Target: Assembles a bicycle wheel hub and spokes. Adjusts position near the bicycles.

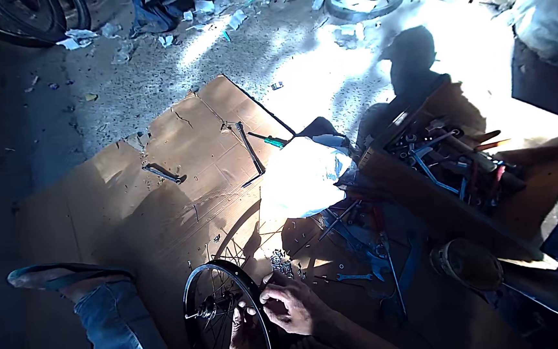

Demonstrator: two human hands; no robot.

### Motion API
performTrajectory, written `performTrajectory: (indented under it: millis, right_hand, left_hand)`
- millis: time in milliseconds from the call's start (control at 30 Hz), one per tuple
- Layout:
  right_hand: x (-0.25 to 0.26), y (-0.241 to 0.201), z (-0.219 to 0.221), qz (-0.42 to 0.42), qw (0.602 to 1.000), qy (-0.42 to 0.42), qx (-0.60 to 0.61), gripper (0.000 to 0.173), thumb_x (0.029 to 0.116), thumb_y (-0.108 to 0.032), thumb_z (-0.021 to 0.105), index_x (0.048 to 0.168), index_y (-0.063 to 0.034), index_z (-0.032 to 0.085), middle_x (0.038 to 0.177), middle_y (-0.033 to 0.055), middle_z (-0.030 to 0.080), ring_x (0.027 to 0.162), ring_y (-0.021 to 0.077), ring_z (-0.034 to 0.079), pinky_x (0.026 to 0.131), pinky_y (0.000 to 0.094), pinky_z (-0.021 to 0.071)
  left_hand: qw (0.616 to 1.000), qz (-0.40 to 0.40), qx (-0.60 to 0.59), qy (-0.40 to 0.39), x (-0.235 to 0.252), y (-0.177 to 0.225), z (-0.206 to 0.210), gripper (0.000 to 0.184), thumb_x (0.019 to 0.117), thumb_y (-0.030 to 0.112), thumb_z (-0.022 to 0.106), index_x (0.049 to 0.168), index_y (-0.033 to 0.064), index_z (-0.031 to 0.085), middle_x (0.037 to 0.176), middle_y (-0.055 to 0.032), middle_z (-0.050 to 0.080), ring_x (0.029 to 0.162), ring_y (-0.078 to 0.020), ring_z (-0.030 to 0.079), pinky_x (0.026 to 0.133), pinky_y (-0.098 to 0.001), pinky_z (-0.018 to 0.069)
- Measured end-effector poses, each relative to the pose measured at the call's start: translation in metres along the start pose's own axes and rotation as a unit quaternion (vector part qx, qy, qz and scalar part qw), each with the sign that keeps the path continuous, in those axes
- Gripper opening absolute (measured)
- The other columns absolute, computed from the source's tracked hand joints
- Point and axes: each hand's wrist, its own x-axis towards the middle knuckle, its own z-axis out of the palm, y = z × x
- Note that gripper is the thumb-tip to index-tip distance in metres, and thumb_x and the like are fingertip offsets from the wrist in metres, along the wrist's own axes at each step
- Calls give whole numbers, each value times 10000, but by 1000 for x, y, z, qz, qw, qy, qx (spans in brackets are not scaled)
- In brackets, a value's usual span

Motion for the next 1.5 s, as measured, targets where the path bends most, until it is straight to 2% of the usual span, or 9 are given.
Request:
performTrajectory:
  millis: [133,300,400,500,600,833,1033,1433,1500]
  right_hand:
    - [-3,5,7,2,999,11,36,165,960,-293,672,1038,-163,736,1219,65,650,1024,135,661,857,318,581]
    - [-6,5,16,21,998,53,32,168,935,-288,710,1005,-139,742,1183,58,667,996,101,667,855,273,585]
    - [-8,7,17,33,996,72,36,133,922,-251,731,990,-138,750,1189,47,676,1024,79,672,856,257,597]
    - [-10,10,17,40,996,81,18,123,917,-244,735,987,-145,757,1189,32,685,1056,70,670,864,257,601]
    - [-10,13,15,33,996,83,13,99,908,-200,733,976,-131,757,1184,37,695,1024,92,693,820,272,628]
    - [-8,6,8,23,997,64,40,100,879,-89,750,973,-55,762,1206,107,687,993,154,719,801,295,654]
    - [-9,2,5,21,998,55,19,100,877,-51,736,977,-43,744,1182,109,696,959,148,718,750,278,645]
    - [-8,5,8,-1,997,65,42,107,877,-18,740,976,-34,775,1206,131,702,1026,159,717,798,271,642]
    - [-10,5,9,-3,997,69,34,126,874,-17,745,987,-42,794,1224,126,703,1048,157,714,844,275,634]
  left_hand:
    - [999,-13,-29,-9,0,0,0,391,1135,294,255,1113,165,623,911,21,722,836,-96,712,751,-291,609]
    - [999,-14,-40,-21,2,-4,-2,382,1120,267,305,1053,135,657,932,-16,724,866,-130,708,787,-324,604]
    - [998,-14,-59,-24,2,-9,-5,342,1104,227,357,1063,99,671,971,-71,736,904,-184,716,813,-370,604]
    - [995,-29,-94,-15,-1,-10,0,296,1105,218,386,1102,41,624,972,-153,729,870,-259,731,787,-418,621]
    - [993,-40,-108,3,-2,-10,4,275,1109,197,410,1138,-3,596,960,-212,725,822,-309,740,741,-441,632]
    - [992,-40,-117,-12,-2,-13,3,288,1118,198,397,1137,-12,593,951,-212,730,778,-283,740,699,-403,632]
    - [989,-57,-137,-21,-1,-15,1,308,1121,219,399,1198,-21,577,992,-242,731,823,-325,748,733,-431,634]
    - [987,-63,-147,-16,3,-12,0,308,1122,236,409,1215,-11,568,1016,-252,728,844,-344,750,749,-445,636]
    - [987,-63,-146,-14,2,-10,-1,309,1123,233,403,1217,-11,568,1007,-249,731,840,-338,752,742,-435,636]
